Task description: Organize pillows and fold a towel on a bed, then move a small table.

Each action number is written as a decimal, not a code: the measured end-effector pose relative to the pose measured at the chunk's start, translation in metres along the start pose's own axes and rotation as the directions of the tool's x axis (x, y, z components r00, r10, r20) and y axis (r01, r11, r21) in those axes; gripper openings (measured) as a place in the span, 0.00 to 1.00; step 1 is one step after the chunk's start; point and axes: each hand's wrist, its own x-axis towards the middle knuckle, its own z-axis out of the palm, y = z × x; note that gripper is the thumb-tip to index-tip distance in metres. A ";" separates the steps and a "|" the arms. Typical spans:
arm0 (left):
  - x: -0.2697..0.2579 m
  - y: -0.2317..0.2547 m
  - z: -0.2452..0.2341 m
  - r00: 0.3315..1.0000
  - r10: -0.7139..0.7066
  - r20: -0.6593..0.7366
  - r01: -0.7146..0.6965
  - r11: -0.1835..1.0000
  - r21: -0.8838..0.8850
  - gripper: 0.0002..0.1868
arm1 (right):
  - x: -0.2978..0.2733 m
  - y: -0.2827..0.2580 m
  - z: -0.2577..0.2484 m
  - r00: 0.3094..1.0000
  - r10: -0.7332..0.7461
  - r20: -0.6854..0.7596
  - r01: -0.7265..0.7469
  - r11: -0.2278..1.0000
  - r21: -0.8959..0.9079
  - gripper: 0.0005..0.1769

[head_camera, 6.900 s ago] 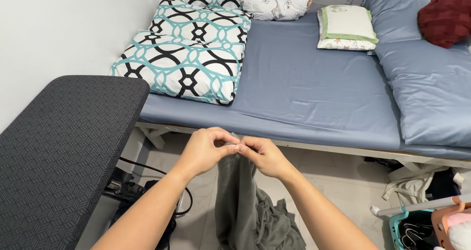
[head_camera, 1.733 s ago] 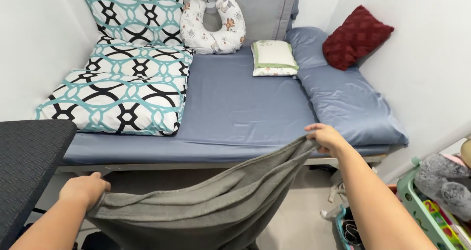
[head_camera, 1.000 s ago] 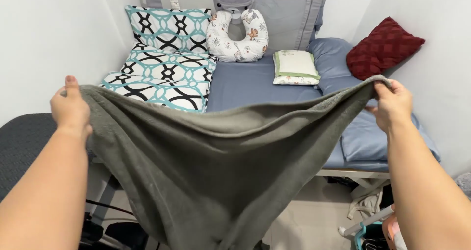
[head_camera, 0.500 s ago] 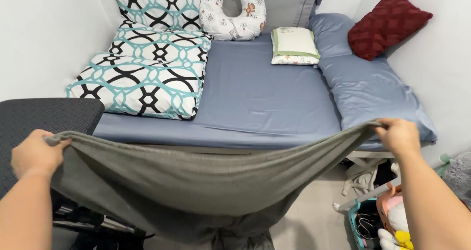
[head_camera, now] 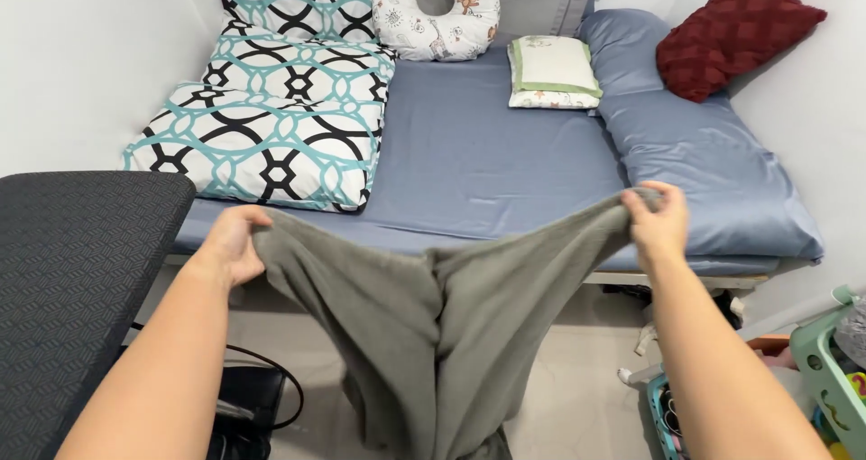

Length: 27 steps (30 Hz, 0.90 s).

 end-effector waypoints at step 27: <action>-0.022 -0.107 0.274 0.947 0.288 -0.141 -0.288 0.958 0.021 0.14 | -0.193 -0.096 0.154 0.888 0.032 0.459 -0.272 0.840 0.469 0.13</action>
